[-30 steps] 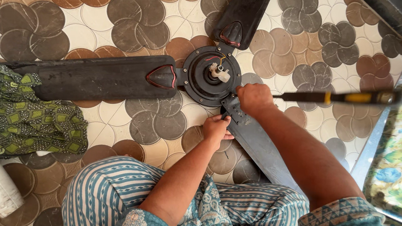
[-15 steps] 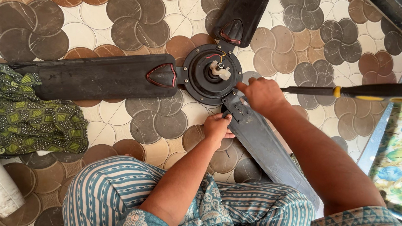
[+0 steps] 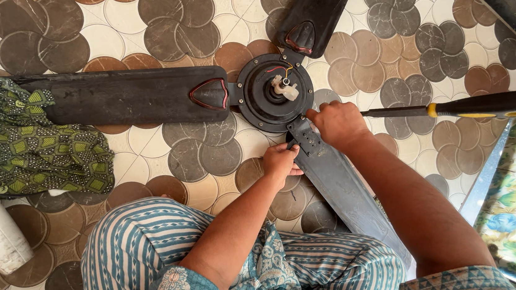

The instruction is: The person sits on the floor and uses a screwdriver to remove and reattach screws on the central hub of a ceiling fan. They repeatedly loosen and tighten the screws while adjusting the fan blades.

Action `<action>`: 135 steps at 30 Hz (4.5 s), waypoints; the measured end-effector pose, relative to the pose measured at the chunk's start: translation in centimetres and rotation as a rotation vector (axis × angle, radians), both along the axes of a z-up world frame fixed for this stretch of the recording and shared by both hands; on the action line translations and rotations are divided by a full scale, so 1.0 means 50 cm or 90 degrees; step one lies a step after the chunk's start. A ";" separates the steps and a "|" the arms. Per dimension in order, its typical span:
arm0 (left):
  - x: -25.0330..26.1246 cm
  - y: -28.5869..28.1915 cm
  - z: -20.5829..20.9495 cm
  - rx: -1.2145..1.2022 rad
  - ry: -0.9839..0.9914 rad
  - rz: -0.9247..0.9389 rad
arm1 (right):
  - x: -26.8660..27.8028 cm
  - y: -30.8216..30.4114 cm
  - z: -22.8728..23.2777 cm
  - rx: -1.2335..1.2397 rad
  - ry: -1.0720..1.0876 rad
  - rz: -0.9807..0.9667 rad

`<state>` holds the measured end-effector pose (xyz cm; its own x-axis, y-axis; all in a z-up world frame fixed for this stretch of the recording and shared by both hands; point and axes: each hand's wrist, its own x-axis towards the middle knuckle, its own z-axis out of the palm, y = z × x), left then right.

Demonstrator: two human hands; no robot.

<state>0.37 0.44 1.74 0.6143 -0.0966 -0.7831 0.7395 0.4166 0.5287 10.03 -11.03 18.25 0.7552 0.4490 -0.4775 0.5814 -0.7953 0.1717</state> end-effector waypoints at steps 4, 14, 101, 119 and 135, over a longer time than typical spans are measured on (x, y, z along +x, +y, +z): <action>0.007 -0.003 0.005 -0.006 0.009 -0.003 | 0.008 0.002 -0.001 0.000 -0.015 0.040; -0.001 -0.006 -0.003 -0.011 0.017 -0.006 | 0.020 0.046 -0.038 -0.073 0.031 0.052; 0.104 0.111 0.086 0.711 -0.847 -0.381 | -0.301 -0.100 -0.168 0.401 -0.177 -0.436; 0.108 0.104 0.103 0.677 -0.844 -0.380 | -0.300 -0.093 -0.129 0.341 -0.251 -0.360; 0.097 0.112 0.099 0.759 -0.858 -0.331 | -0.231 -0.046 -0.095 0.357 -0.247 -0.291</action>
<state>5.23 6.03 6.69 0.8895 -0.2913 0.3519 -0.4528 -0.6641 0.5949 -1.51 -13.34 13.50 0.9867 0.1514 0.0595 0.1604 -0.9667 -0.1992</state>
